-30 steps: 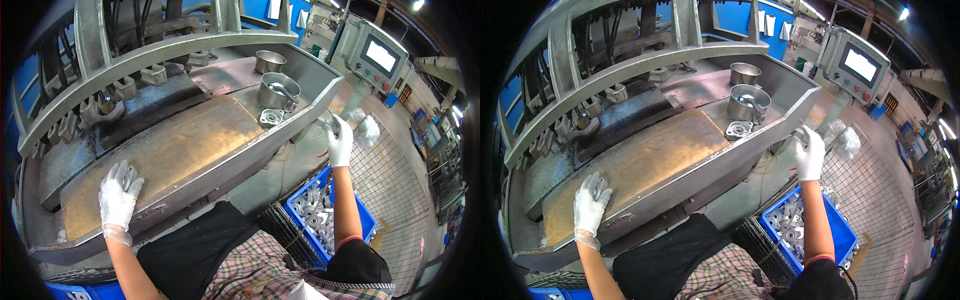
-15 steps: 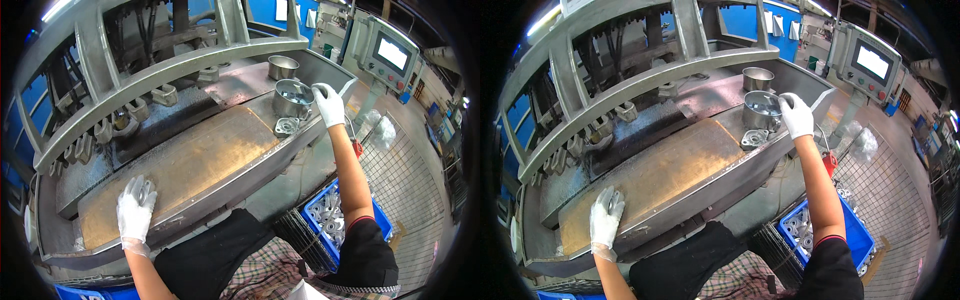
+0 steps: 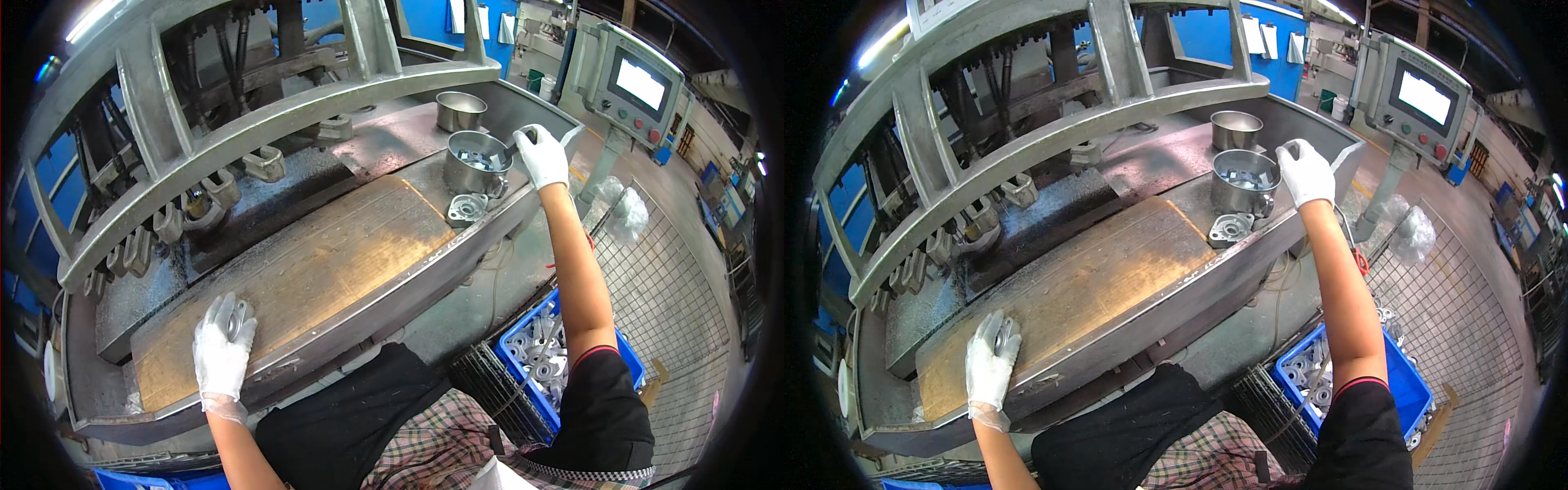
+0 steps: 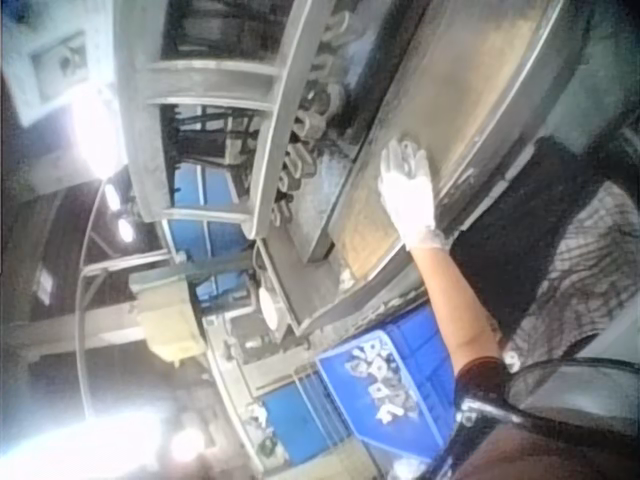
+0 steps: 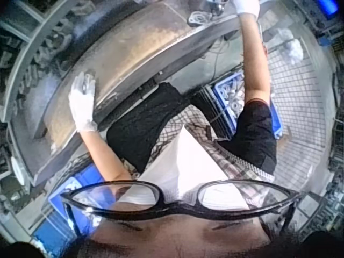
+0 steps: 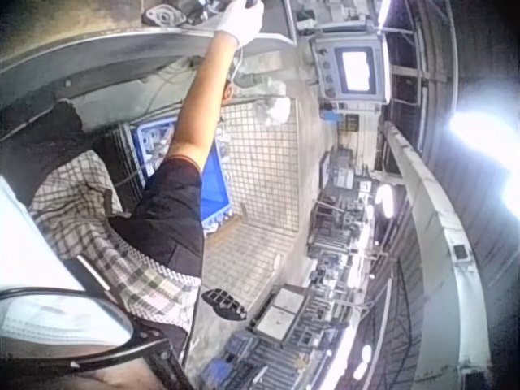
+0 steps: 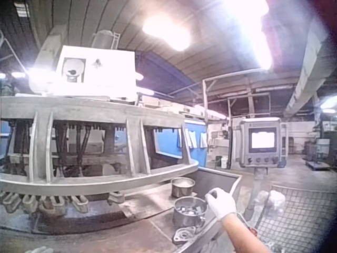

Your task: The recorder picks up small metal components, uses a hand tool to deburr or clean edges, and uses a compressed air nozzle to blow off debris before placing parts in a bin.

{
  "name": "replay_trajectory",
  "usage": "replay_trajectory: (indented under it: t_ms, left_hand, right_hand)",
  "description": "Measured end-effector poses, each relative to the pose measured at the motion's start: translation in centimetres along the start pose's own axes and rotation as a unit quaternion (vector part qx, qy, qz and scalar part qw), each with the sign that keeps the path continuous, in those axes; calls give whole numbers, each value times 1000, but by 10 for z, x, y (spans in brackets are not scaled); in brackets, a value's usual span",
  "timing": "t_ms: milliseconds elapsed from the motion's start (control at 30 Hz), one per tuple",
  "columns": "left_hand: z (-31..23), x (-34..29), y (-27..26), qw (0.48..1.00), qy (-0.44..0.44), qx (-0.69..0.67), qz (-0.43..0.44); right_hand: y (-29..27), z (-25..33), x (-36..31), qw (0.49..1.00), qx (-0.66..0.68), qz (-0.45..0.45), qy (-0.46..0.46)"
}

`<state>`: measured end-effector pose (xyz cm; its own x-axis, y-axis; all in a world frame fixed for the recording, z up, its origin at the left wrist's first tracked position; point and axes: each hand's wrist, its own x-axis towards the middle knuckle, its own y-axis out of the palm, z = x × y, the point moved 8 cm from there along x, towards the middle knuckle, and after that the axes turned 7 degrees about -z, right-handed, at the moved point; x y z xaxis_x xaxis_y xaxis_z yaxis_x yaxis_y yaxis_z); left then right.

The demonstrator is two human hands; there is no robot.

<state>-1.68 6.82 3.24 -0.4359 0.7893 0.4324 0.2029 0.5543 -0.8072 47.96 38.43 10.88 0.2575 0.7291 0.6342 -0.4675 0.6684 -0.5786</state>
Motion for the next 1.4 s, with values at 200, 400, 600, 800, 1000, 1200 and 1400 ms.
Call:
replay_trajectory:
  t_ms: [200,400,600,800,1000,1200,1400]
  left_hand:
    - [1,-3,0,1000,10,6,-15]
    - [-3,-2,3,1000,17,12,-17]
    - [3,-4,0,1000,-9,0,-15]
    - [12,2,4,999,-16,-18,31]
    - [15,-3,-3,999,-28,-3,23]
    - [19,-6,-4,1000,-22,5,-1]
    - [17,-6,-4,1000,-20,10,2]
  right_hand:
    - [-28,15,-5,992,94,-63,-49]
    - [-25,3,-15,980,185,-54,-58]
    - [-29,8,-36,969,230,-45,-79]
    - [-49,-10,-68,974,228,5,-16]
    - [-54,14,-67,964,264,-27,-34]
    - [22,140,-93,882,448,134,46]
    - [144,228,-89,740,612,261,102]
